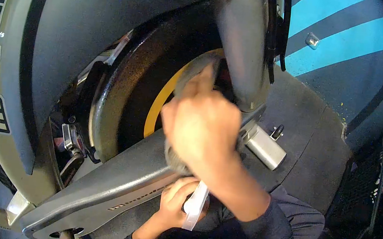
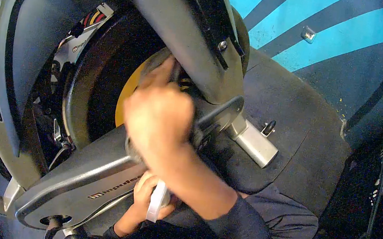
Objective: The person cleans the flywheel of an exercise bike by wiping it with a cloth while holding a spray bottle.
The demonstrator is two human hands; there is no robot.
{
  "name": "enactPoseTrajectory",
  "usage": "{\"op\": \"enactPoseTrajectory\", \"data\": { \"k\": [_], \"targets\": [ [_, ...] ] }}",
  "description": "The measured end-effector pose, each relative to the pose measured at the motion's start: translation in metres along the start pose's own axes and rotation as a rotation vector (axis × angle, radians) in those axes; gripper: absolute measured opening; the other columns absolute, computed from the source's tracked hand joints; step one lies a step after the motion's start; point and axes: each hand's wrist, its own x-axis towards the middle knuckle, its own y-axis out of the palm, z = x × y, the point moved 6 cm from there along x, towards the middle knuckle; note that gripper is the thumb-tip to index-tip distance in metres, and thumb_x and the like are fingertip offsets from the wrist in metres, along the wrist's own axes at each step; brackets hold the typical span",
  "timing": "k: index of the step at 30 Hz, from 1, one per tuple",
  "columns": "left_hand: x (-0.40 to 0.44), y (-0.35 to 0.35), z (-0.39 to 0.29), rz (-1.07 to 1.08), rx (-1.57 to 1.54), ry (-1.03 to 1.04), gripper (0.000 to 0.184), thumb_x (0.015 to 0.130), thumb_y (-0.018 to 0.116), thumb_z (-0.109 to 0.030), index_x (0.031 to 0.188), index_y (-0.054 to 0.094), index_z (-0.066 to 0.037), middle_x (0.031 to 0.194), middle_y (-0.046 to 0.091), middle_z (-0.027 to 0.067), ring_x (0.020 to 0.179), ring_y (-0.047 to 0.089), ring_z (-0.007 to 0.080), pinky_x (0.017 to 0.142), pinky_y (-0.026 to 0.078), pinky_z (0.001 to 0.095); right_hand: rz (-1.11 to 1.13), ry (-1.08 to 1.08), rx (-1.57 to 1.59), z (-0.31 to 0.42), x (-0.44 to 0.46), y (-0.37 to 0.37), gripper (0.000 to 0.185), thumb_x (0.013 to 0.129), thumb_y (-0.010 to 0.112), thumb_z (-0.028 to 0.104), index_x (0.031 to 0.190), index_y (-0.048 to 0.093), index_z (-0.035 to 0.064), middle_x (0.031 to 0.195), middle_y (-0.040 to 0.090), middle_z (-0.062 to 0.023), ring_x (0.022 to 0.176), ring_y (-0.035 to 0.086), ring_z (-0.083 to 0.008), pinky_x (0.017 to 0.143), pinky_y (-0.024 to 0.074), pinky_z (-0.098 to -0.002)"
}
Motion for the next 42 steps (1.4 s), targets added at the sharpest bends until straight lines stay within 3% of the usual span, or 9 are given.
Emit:
{"op": "enactPoseTrajectory", "data": {
  "k": [3, 6, 8, 14, 24, 31, 35, 40, 42],
  "targets": [
    [0.002, 0.004, -0.006, 0.001, 0.02, 0.084, 0.055, 0.055, 0.077, -0.01, 0.105, 0.057, 0.002, 0.1, 0.063, 0.0174, 0.084, 0.065, 0.0307, 0.073, 0.052, 0.0365, 0.129, 0.111, 0.061, -0.022, 0.011, 0.011, 0.035, 0.074, 0.061, 0.024, 0.092, 0.068, -0.0058, 0.094, 0.066, -0.0206, 0.062, 0.066, -0.02, 0.049, 0.0514, -0.0295],
    [0.003, 0.004, -0.005, 0.02, 0.018, 0.066, 0.056, 0.054, 0.076, -0.01, 0.106, 0.057, 0.001, 0.1, 0.063, 0.0173, 0.084, 0.064, 0.0305, 0.073, 0.052, 0.0361, -0.052, 0.041, -0.09, -0.019, 0.01, 0.002, 0.029, 0.075, 0.061, 0.023, 0.086, 0.069, -0.0026, 0.081, 0.065, -0.0138, 0.063, 0.067, -0.0206, 0.05, 0.0519, -0.031],
    [0.002, 0.005, -0.005, 0.006, 0.015, 0.083, 0.056, 0.054, 0.076, -0.011, 0.105, 0.057, 0.001, 0.1, 0.063, 0.0173, 0.084, 0.064, 0.0305, 0.073, 0.052, 0.0362, 0.022, 0.099, 0.103, -0.024, 0.009, 0.007, 0.035, 0.075, 0.06, 0.025, 0.086, 0.064, -0.0076, 0.107, 0.06, -0.0281, 0.062, 0.066, -0.0303, 0.057, 0.0545, -0.0378],
    [-0.006, 0.002, -0.001, -0.007, 0.06, 0.053, 0.058, 0.054, 0.079, -0.014, 0.106, 0.058, 0.0, 0.095, 0.064, 0.0155, 0.083, 0.064, 0.0307, 0.071, 0.051, 0.0356, 0.102, -0.072, 0.065, 0.009, -0.009, -0.011, 0.042, 0.071, 0.063, 0.026, 0.093, 0.065, -0.009, 0.114, 0.057, -0.0322, 0.065, 0.066, -0.0241, 0.054, 0.0537, -0.0333],
    [-0.009, 0.006, 0.002, -0.004, 0.159, 0.058, 0.06, 0.056, 0.08, -0.019, 0.108, 0.057, 0.0, 0.096, 0.065, 0.0161, 0.083, 0.065, 0.0297, 0.073, 0.051, 0.0369, 0.023, -0.015, -0.029, -0.001, 0.0, 0.003, 0.036, 0.073, 0.061, 0.025, 0.087, 0.066, -0.0082, 0.108, 0.059, -0.0324, 0.06, 0.066, -0.0259, 0.051, 0.0529, -0.0329],
    [0.001, 0.008, -0.003, 0.032, 0.022, 0.069, 0.059, 0.054, 0.071, -0.004, 0.11, 0.051, -0.001, 0.092, 0.064, 0.0116, 0.082, 0.061, 0.0274, 0.074, 0.05, 0.0359, -0.01, 0.06, -0.022, -0.024, 0.009, 0.01, 0.039, 0.078, 0.057, 0.025, 0.095, 0.063, -0.009, 0.111, 0.059, -0.0299, 0.063, 0.066, -0.0273, 0.055, 0.0541, -0.036],
    [0.0, 0.003, -0.005, -0.015, 0.041, 0.09, 0.055, 0.056, 0.079, -0.017, 0.104, 0.058, 0.0, 0.097, 0.064, 0.0169, 0.08, 0.065, 0.0293, 0.069, 0.052, 0.0355, 0.13, -0.037, -0.005, -0.005, -0.001, 0.001, 0.041, 0.078, 0.058, 0.025, 0.101, 0.06, -0.0099, 0.116, 0.055, -0.0326, 0.064, 0.066, -0.0289, 0.055, 0.0546, -0.0363],
    [-0.017, 0.01, 0.009, 0.08, 0.115, 0.144, 0.054, 0.056, 0.078, -0.015, 0.105, 0.058, -0.001, 0.097, 0.064, 0.0159, 0.082, 0.065, 0.03, 0.071, 0.052, 0.0362, 0.056, -0.144, 0.034, 0.036, -0.012, -0.018, 0.047, 0.071, 0.064, 0.026, 0.1, 0.062, -0.0114, 0.117, 0.053, -0.0353, 0.058, 0.064, -0.0189, 0.05, 0.0524, -0.0281],
    [-0.017, 0.008, 0.01, 0.054, 0.092, 0.103, 0.055, 0.056, 0.076, -0.015, 0.106, 0.057, -0.002, 0.097, 0.064, 0.0151, 0.083, 0.064, 0.0305, 0.073, 0.051, 0.037, 0.119, -0.128, 0.022, 0.038, -0.012, -0.012, 0.048, 0.072, 0.056, 0.019, 0.11, 0.06, -0.0118, 0.123, 0.051, -0.0342, 0.063, 0.061, -0.0129, 0.05, 0.0498, -0.0218]
  ]
}}
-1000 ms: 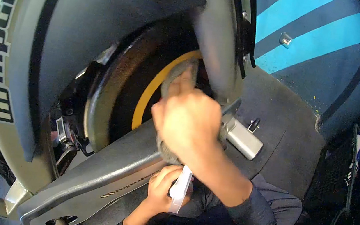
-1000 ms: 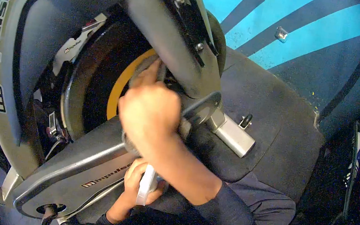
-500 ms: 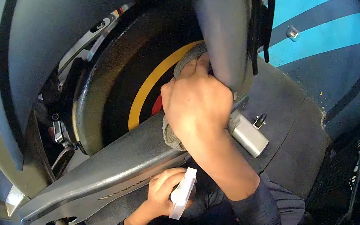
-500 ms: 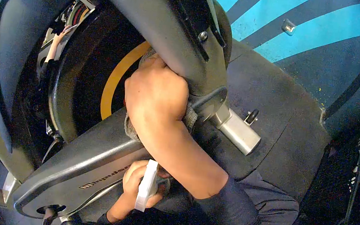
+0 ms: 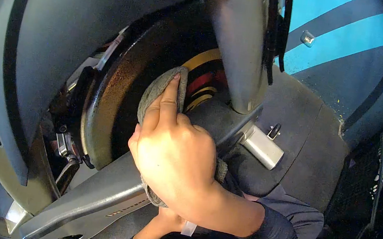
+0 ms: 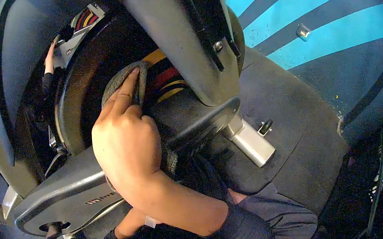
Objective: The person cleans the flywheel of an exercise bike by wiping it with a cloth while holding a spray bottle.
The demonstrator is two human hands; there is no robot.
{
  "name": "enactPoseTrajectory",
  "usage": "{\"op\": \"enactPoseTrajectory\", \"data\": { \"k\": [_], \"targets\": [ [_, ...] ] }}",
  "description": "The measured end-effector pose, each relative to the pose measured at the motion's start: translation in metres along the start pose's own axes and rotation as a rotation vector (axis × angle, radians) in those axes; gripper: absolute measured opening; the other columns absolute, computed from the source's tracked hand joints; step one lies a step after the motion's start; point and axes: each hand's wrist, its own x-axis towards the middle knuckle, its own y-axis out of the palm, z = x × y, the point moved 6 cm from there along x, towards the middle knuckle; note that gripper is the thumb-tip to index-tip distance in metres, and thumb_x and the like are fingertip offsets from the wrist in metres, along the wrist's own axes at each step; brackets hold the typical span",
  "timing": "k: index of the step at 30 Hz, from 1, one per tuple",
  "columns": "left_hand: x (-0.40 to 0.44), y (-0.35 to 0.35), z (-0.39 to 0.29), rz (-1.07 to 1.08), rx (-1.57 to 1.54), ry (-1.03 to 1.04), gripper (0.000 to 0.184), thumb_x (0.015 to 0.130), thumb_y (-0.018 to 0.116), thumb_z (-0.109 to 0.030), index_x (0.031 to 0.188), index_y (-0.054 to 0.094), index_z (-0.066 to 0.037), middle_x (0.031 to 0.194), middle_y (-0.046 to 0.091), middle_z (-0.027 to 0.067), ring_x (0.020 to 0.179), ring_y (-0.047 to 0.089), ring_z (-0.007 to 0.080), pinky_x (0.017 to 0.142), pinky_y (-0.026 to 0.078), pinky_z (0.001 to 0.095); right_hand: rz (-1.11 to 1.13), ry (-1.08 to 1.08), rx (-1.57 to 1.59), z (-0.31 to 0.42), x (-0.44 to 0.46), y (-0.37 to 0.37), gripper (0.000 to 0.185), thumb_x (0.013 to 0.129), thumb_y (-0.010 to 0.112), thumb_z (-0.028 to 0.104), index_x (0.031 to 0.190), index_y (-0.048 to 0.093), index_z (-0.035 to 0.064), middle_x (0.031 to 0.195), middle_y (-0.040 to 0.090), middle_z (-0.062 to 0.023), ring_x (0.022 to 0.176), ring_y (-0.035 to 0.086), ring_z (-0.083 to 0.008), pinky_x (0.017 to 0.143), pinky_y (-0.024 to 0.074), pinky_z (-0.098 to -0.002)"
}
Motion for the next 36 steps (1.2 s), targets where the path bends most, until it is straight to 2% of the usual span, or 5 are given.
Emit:
{"op": "enactPoseTrajectory", "data": {
  "k": [6, 8, 16, 31, 36],
  "targets": [
    [0.023, -0.009, -0.017, -0.075, -0.088, -0.001, 0.049, 0.058, 0.075, -0.01, 0.103, 0.058, 0.001, 0.098, 0.064, 0.0167, 0.083, 0.065, 0.0295, 0.07, 0.053, 0.0348, -0.271, 0.208, -0.043, -0.055, 0.023, 0.015, 0.044, 0.072, 0.062, 0.019, 0.104, 0.058, -0.0108, 0.118, 0.055, -0.0295, 0.062, 0.066, -0.0273, 0.053, 0.0544, -0.0336],
    [0.022, -0.007, -0.014, -0.063, -0.107, -0.019, 0.048, 0.059, 0.074, -0.008, 0.103, 0.058, 0.001, 0.097, 0.064, 0.0165, 0.081, 0.065, 0.0292, 0.07, 0.053, 0.0349, -0.242, 0.2, -0.094, -0.056, 0.021, 0.016, 0.046, 0.076, 0.058, 0.02, 0.111, 0.058, -0.0096, 0.103, 0.062, -0.0173, 0.07, 0.065, -0.0177, 0.052, 0.0524, -0.0294],
    [-0.013, 0.008, 0.011, -0.006, -0.017, 0.074, 0.053, 0.055, 0.078, -0.013, 0.103, 0.058, 0.0, 0.096, 0.064, 0.0169, 0.078, 0.066, 0.0298, 0.068, 0.052, 0.036, -0.124, -0.04, 0.066, 0.012, -0.004, -0.015, 0.046, 0.074, 0.057, 0.017, 0.112, 0.059, -0.0097, 0.129, 0.047, -0.0324, 0.059, 0.057, -0.0126, 0.048, 0.0484, -0.0223],
    [0.021, -0.008, -0.016, -0.081, -0.069, -0.003, 0.052, 0.059, 0.076, -0.009, 0.106, 0.057, -0.001, 0.1, 0.064, 0.0159, 0.082, 0.065, 0.0293, 0.069, 0.052, 0.0352, -0.353, 0.141, 0.023, -0.041, 0.028, -0.004, 0.047, 0.07, 0.061, 0.021, 0.107, 0.061, -0.0084, 0.11, 0.06, -0.0239, 0.064, 0.063, -0.021, 0.052, 0.0528, -0.0296],
    [0.011, -0.004, -0.007, -0.054, -0.093, -0.017, 0.052, 0.059, 0.076, -0.011, 0.106, 0.057, -0.001, 0.1, 0.064, 0.0163, 0.082, 0.065, 0.0301, 0.071, 0.052, 0.0365, -0.242, 0.083, 0.128, -0.027, 0.017, -0.015, 0.051, 0.067, 0.064, 0.024, 0.107, 0.061, -0.0079, 0.12, 0.055, -0.0262, 0.059, 0.061, -0.0201, 0.05, 0.0529, -0.0293]
  ]
}}
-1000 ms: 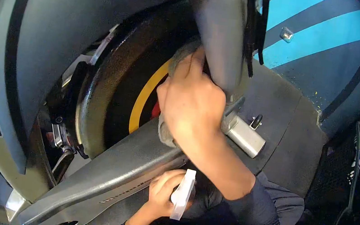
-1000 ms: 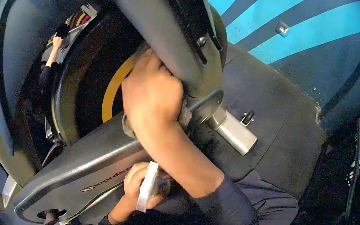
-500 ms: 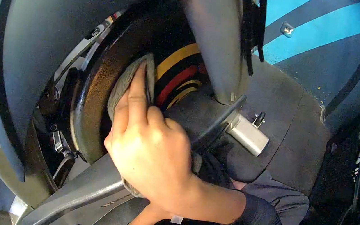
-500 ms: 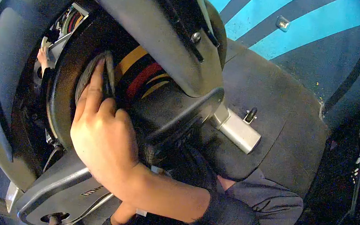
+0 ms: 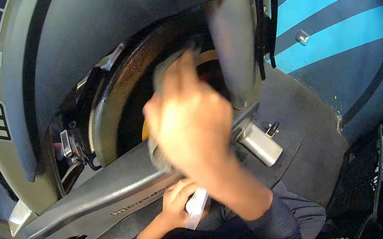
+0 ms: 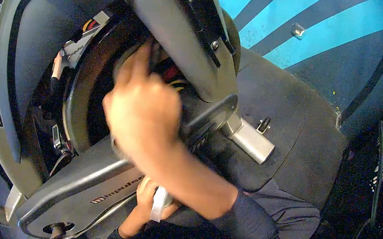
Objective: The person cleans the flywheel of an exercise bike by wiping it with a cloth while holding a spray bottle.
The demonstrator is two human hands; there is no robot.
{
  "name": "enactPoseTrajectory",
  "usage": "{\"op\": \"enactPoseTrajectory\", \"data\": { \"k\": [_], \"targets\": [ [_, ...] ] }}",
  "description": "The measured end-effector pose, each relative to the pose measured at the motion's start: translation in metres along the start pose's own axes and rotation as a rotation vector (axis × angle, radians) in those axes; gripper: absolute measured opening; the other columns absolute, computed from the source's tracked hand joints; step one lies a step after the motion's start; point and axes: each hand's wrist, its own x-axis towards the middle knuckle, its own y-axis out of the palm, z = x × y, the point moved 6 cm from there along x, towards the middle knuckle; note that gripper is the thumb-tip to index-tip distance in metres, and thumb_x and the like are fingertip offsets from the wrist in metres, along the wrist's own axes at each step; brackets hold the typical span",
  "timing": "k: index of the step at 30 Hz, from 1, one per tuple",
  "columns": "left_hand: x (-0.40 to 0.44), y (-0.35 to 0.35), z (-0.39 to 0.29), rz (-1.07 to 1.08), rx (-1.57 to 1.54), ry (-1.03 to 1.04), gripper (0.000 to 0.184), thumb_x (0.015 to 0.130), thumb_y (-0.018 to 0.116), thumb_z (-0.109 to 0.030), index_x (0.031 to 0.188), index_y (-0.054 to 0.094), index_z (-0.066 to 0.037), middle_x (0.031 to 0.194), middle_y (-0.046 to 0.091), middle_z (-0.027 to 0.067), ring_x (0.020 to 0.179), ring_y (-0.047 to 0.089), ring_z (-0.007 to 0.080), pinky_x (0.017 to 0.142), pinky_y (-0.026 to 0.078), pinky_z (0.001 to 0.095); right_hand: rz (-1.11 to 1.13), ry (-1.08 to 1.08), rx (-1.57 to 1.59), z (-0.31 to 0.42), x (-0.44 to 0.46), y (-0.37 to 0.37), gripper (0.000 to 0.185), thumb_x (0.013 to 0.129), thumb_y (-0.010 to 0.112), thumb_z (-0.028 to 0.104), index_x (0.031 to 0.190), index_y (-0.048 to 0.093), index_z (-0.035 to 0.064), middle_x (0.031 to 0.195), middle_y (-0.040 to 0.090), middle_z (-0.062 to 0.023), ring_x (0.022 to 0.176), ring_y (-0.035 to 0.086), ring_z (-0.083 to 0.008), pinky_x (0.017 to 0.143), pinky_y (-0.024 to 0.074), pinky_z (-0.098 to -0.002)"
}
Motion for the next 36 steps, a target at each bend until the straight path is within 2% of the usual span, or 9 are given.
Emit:
{"op": "enactPoseTrajectory", "data": {
  "k": [4, 11, 14, 20, 22, 25, 28, 29, 36],
  "targets": [
    [-0.031, 0.01, 0.021, 0.083, 0.066, 0.082, 0.054, 0.058, 0.078, -0.014, 0.106, 0.057, 0.0, 0.099, 0.064, 0.0176, 0.082, 0.065, 0.031, 0.071, 0.052, 0.0373, 0.196, -0.127, -0.005, 0.042, -0.031, 0.0, 0.047, 0.073, 0.058, 0.019, 0.11, 0.06, -0.0086, 0.13, 0.047, -0.0321, 0.061, 0.059, -0.014, 0.05, 0.0506, -0.0243],
    [-0.01, 0.001, 0.005, 0.03, 0.052, 0.031, 0.054, 0.057, 0.078, -0.014, 0.105, 0.057, 0.0, 0.098, 0.064, 0.0177, 0.082, 0.065, 0.0312, 0.072, 0.052, 0.0373, 0.122, -0.072, -0.082, 0.034, -0.021, 0.005, 0.045, 0.074, 0.056, 0.019, 0.109, 0.061, -0.0082, 0.129, 0.047, -0.0323, 0.061, 0.058, -0.0134, 0.051, 0.0493, -0.0224],
    [0.004, -0.004, -0.005, -0.014, 0.027, 0.023, 0.054, 0.057, 0.078, -0.014, 0.105, 0.057, 0.001, 0.098, 0.064, 0.0177, 0.083, 0.065, 0.0312, 0.072, 0.052, 0.0372, -0.03, -0.022, -0.226, 0.0, 0.0, 0.014, 0.046, 0.074, 0.057, 0.02, 0.11, 0.061, -0.0077, 0.123, 0.054, -0.0263, 0.063, 0.058, -0.0153, 0.051, 0.049, -0.0241],
    [0.011, -0.001, -0.008, -0.013, -0.036, 0.02, 0.051, 0.057, 0.076, -0.008, 0.104, 0.058, 0.0, 0.096, 0.065, 0.0158, 0.082, 0.065, 0.0283, 0.071, 0.053, 0.0344, -0.009, 0.096, -0.144, -0.026, 0.013, 0.013, 0.046, 0.076, 0.059, 0.022, 0.111, 0.059, -0.0084, 0.1, 0.062, -0.0164, 0.066, 0.065, -0.0207, 0.054, 0.0532, -0.0324],
    [0.011, -0.001, -0.009, -0.021, -0.014, 0.037, 0.051, 0.056, 0.077, -0.009, 0.103, 0.058, 0.0, 0.096, 0.065, 0.0153, 0.081, 0.065, 0.0285, 0.071, 0.053, 0.0348, -0.091, 0.054, -0.092, -0.022, 0.014, 0.003, 0.049, 0.075, 0.06, 0.024, 0.111, 0.059, -0.009, 0.109, 0.06, -0.0215, 0.062, 0.065, -0.0208, 0.051, 0.0536, -0.0326],
    [-0.001, -0.002, -0.003, -0.002, 0.066, -0.041, 0.051, 0.056, 0.077, -0.01, 0.102, 0.059, -0.001, 0.095, 0.065, 0.0148, 0.081, 0.065, 0.0284, 0.07, 0.053, 0.035, 0.18, 0.013, -0.09, 0.0, -0.008, 0.004, 0.05, 0.074, 0.06, 0.023, 0.112, 0.058, -0.0083, 0.129, 0.047, -0.0311, 0.06, 0.064, -0.0176, 0.048, 0.0533, -0.0298],
    [-0.032, 0.012, 0.022, 0.053, 0.06, 0.041, 0.051, 0.056, 0.077, -0.011, 0.102, 0.058, -0.001, 0.095, 0.065, 0.0151, 0.08, 0.065, 0.0284, 0.07, 0.053, 0.0352, 0.214, -0.076, -0.118, 0.032, -0.029, 0.004, 0.05, 0.074, 0.057, 0.02, 0.114, 0.058, -0.0089, 0.132, 0.045, -0.0316, 0.066, 0.062, -0.0153, 0.051, 0.0516, -0.0242],
    [-0.033, 0.013, 0.022, 0.052, 0.061, 0.037, 0.051, 0.056, 0.077, -0.011, 0.102, 0.058, -0.001, 0.095, 0.065, 0.0151, 0.08, 0.065, 0.0284, 0.07, 0.053, 0.0351, 0.147, -0.062, -0.037, 0.03, -0.029, 0.003, 0.048, 0.067, 0.064, 0.022, 0.103, 0.061, -0.0099, 0.124, 0.052, -0.0304, 0.06, 0.061, -0.0177, 0.05, 0.0524, -0.0267],
    [0.001, 0.0, -0.003, -0.007, 0.061, 0.013, 0.052, 0.056, 0.077, -0.01, 0.103, 0.058, -0.001, 0.095, 0.065, 0.0151, 0.08, 0.065, 0.0281, 0.069, 0.053, 0.0347, 0.075, 0.0, -0.088, 0.006, -0.013, 0.012, 0.045, 0.072, 0.058, 0.019, 0.108, 0.062, -0.0076, 0.126, 0.051, -0.0276, 0.064, 0.06, -0.0145, 0.048, 0.0504, -0.0254]
  ]
}}
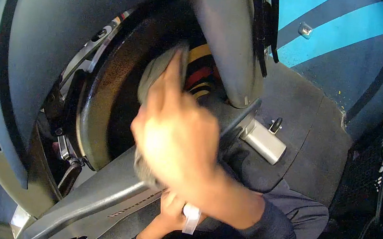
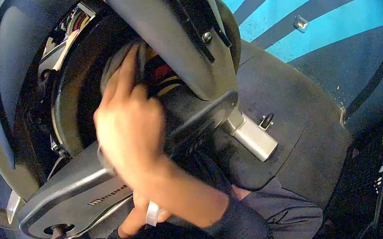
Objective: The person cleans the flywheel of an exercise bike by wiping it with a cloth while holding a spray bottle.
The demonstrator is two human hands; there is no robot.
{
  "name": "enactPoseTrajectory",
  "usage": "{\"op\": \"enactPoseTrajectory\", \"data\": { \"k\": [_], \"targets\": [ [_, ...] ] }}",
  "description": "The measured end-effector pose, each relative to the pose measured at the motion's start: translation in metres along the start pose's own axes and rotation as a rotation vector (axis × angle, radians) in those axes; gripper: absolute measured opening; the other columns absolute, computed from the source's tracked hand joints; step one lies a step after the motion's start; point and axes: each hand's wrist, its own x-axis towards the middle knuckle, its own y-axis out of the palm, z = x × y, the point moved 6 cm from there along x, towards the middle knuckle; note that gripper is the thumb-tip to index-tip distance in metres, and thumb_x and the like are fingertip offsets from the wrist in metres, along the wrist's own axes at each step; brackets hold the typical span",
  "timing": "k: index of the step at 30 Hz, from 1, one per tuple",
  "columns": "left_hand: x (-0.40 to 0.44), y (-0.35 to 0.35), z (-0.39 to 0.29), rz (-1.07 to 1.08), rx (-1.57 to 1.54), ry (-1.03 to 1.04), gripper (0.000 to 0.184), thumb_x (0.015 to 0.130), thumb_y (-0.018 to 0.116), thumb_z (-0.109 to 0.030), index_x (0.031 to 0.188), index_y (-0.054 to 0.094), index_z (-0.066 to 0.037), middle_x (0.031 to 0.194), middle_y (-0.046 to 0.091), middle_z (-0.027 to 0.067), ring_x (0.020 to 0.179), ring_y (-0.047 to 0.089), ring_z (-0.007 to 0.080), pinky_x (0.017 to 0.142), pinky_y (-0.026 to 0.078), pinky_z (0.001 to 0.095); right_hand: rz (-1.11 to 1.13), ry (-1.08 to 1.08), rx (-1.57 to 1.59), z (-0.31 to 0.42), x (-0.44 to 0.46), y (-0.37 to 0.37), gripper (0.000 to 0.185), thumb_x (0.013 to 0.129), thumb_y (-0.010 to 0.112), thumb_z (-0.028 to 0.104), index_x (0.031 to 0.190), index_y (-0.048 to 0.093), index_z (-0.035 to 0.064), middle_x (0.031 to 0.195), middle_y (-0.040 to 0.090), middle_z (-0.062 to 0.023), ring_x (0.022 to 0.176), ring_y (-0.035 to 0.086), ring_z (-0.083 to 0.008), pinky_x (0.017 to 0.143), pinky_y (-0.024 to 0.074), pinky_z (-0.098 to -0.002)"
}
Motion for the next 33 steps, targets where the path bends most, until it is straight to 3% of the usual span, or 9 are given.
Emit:
{"op": "enactPoseTrajectory", "data": {
  "k": [4, 6, 10, 14, 22, 24, 25, 31, 33],
  "targets": [
    [0.011, -0.001, -0.006, -0.023, -0.025, 0.012, 0.052, 0.056, 0.077, -0.008, 0.104, 0.057, -0.001, 0.095, 0.065, 0.0149, 0.08, 0.065, 0.0276, 0.069, 0.053, 0.0343, -0.112, 0.066, -0.001, -0.036, 0.023, 0.002, 0.043, 0.075, 0.06, 0.021, 0.106, 0.06, -0.0081, 0.09, 0.064, -0.0147, 0.056, 0.064, -0.0199, 0.046, 0.0518, -0.031],
    [0.01, 0.0, -0.005, -0.017, -0.036, 0.024, 0.053, 0.055, 0.077, -0.007, 0.104, 0.057, 0.0, 0.095, 0.065, 0.0147, 0.08, 0.065, 0.0273, 0.069, 0.053, 0.0339, -0.117, 0.06, -0.024, -0.034, 0.025, 0.001, 0.043, 0.074, 0.063, 0.022, 0.105, 0.06, -0.0088, 0.087, 0.064, -0.0152, 0.057, 0.065, -0.0213, 0.047, 0.0526, -0.0327],
    [0.013, -0.003, -0.008, -0.028, -0.039, 0.016, 0.053, 0.055, 0.077, -0.006, 0.104, 0.057, 0.0, 0.096, 0.065, 0.0142, 0.079, 0.065, 0.0269, 0.068, 0.052, 0.0338, -0.103, 0.061, 0.187, -0.03, 0.02, -0.016, 0.045, 0.074, 0.062, 0.022, 0.104, 0.059, -0.011, 0.099, 0.063, -0.0229, 0.06, 0.066, -0.0229, 0.049, 0.0539, -0.0342],
    [-0.01, 0.007, 0.005, 0.013, 0.004, -0.001, 0.052, 0.056, 0.077, -0.008, 0.103, 0.057, 0.0, 0.096, 0.064, 0.0146, 0.079, 0.065, 0.0276, 0.068, 0.052, 0.0344, 0.286, -0.037, 0.221, 0.013, -0.013, -0.01, 0.055, 0.073, 0.06, 0.021, 0.114, 0.054, -0.0145, 0.127, 0.043, -0.0393, 0.06, 0.066, -0.021, 0.05, 0.0544, -0.0308],
    [-0.028, 0.011, 0.021, 0.039, 0.039, -0.01, 0.052, 0.056, 0.077, -0.01, 0.103, 0.058, -0.001, 0.096, 0.064, 0.015, 0.079, 0.065, 0.0283, 0.068, 0.052, 0.0347, 0.213, -0.033, 0.148, 0.01, -0.006, -0.005, 0.05, 0.073, 0.061, 0.023, 0.109, 0.06, -0.0125, 0.123, 0.047, -0.0393, 0.061, 0.066, -0.0204, 0.048, 0.0535, -0.0286],
    [-0.011, 0.004, 0.008, 0.002, 0.035, -0.005, 0.052, 0.056, 0.077, -0.01, 0.103, 0.058, -0.001, 0.096, 0.064, 0.0151, 0.079, 0.065, 0.0285, 0.069, 0.052, 0.0348, 0.173, 0.042, 0.166, -0.011, 0.001, -0.003, 0.052, 0.076, 0.063, 0.029, 0.107, 0.06, -0.012, 0.122, 0.048, -0.0393, 0.064, 0.067, -0.0222, 0.049, 0.0538, -0.0303],
    [0.009, -0.004, -0.006, -0.022, -0.007, 0.007, 0.053, 0.056, 0.078, -0.013, 0.103, 0.058, -0.001, 0.096, 0.064, 0.0159, 0.08, 0.065, 0.0295, 0.07, 0.052, 0.0353, 0.16, 0.097, 0.206, -0.022, 0.004, -0.001, 0.041, 0.08, 0.057, 0.026, 0.097, 0.058, -0.0112, 0.114, 0.053, -0.0365, 0.067, 0.066, -0.0369, 0.059, 0.0556, -0.0414],
    [0.011, 0.003, -0.005, 0.031, -0.032, -0.001, 0.055, 0.055, 0.073, -0.003, 0.106, 0.052, -0.002, 0.096, 0.065, 0.0133, 0.082, 0.061, 0.029, 0.074, 0.05, 0.0379, 0.015, 0.125, 0.206, -0.051, 0.01, 0.01, 0.038, 0.081, 0.056, 0.026, 0.094, 0.058, -0.0099, 0.11, 0.056, -0.032, 0.068, 0.065, -0.0379, 0.06, 0.0551, -0.0412],
    [0.012, 0.0, -0.006, -0.008, -0.027, 0.014, 0.054, 0.055, 0.076, -0.007, 0.105, 0.056, -0.001, 0.095, 0.065, 0.0144, 0.08, 0.064, 0.028, 0.071, 0.052, 0.0359, 0.11, 0.124, 0.219, -0.045, 0.007, 0.009, 0.039, 0.08, 0.056, 0.026, 0.096, 0.058, -0.01, 0.111, 0.056, -0.0317, 0.068, 0.065, -0.0372, 0.061, 0.0552, -0.0409]
  ]
}}
